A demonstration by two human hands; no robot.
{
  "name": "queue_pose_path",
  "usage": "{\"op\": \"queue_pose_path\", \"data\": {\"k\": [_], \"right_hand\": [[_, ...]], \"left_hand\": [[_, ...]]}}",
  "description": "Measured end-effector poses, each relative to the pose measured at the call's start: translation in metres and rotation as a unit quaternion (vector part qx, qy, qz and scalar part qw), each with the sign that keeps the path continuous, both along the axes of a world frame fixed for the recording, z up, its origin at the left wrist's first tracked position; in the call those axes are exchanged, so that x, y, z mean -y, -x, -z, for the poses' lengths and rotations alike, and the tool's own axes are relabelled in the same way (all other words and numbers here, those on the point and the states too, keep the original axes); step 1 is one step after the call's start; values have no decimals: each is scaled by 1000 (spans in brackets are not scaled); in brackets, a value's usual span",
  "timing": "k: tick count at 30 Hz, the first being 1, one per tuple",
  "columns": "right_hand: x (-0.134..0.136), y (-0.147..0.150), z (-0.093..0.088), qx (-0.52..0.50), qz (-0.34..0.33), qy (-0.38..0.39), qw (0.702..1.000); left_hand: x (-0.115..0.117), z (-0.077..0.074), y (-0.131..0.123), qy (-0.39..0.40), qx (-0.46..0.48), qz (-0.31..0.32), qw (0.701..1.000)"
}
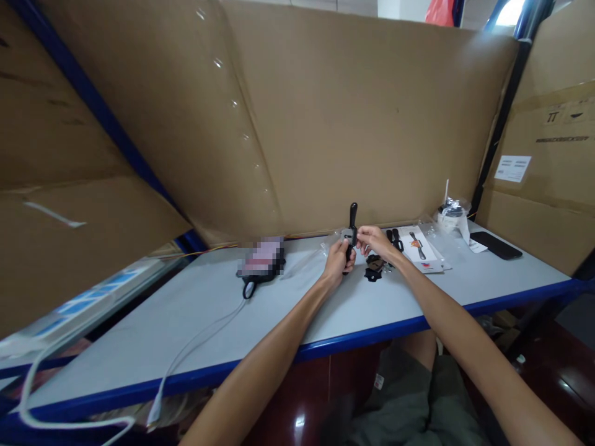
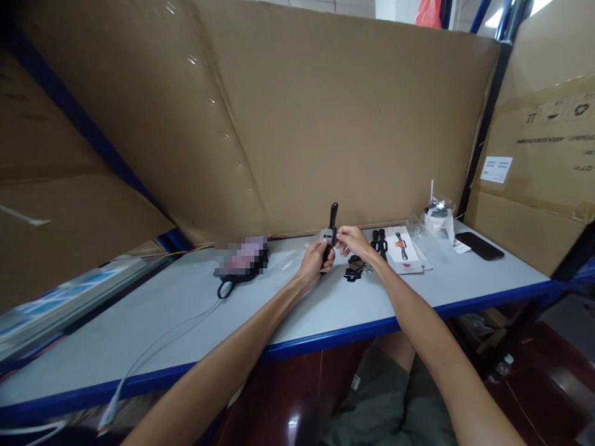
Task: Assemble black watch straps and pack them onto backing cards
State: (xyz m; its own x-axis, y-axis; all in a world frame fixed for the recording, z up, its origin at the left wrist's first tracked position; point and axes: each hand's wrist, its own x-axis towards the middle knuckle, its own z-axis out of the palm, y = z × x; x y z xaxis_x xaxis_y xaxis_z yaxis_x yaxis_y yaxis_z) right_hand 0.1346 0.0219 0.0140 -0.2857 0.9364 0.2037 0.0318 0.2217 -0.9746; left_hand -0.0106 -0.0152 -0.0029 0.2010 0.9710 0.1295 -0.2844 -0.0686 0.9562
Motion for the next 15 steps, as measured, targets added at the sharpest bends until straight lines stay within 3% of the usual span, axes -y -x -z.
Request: {"op": "queue_pose_path", "data": {"k": [15], "right_hand": [[4, -4, -4, 19, -13, 7, 1000]], "left_hand": [[0, 1, 2, 2, -37, 12, 999]]}}
